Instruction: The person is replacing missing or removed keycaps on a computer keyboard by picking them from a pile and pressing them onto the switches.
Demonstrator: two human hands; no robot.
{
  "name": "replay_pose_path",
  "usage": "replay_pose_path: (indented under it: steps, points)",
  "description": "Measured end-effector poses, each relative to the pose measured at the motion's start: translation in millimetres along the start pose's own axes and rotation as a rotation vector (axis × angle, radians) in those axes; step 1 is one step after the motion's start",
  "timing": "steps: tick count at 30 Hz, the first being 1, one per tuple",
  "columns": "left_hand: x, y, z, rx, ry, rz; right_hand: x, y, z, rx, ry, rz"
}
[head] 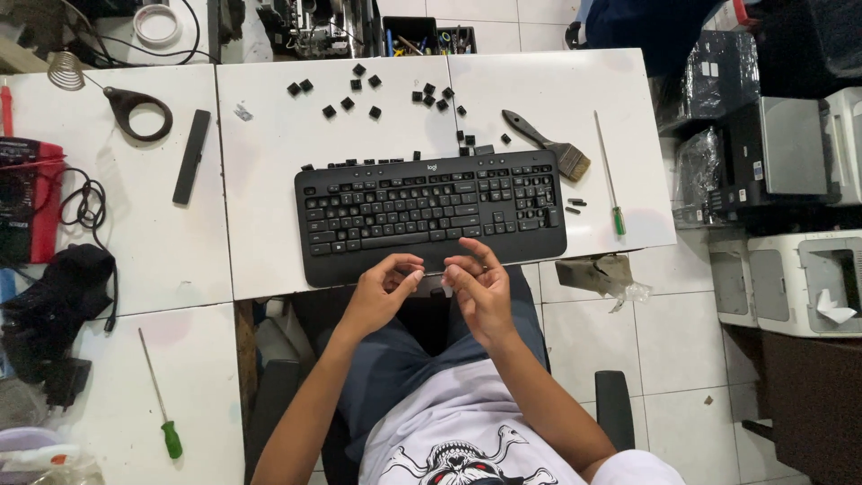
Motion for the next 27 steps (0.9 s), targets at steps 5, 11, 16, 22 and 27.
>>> replay_pose_path:
  steps: [5, 11, 16, 22, 27]
  points:
    - [-2, 5, -3, -0.003, 0.037, 0.059, -2, 13, 1, 0.205, -0.020, 0.205]
    - [1, 7, -14, 0.022, 0.083, 0.117, -2, 14, 3, 0.243, -0.022, 0.275]
    - [5, 9, -39, 0.294, 0.260, 0.299, 24, -3, 15, 0.065, -0.042, 0.111]
    - [6, -20, -68, 0.669, 0.508, 0.568, 143, -62, 40, -0.910, 0.001, -0.454]
    - [6, -17, -57, 0.919, 0.527, 0.670, 261, -73, 69, -1.541, -0.067, -0.798]
Point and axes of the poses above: each hand's wrist, its own x-axis towards the middle knuckle, its own z-axis out of the palm, y = z × x, the point moved 5 cm from there along x, towards the middle knuckle, and after that the axes turned 5 degrees about z, right-handed, at the moved point
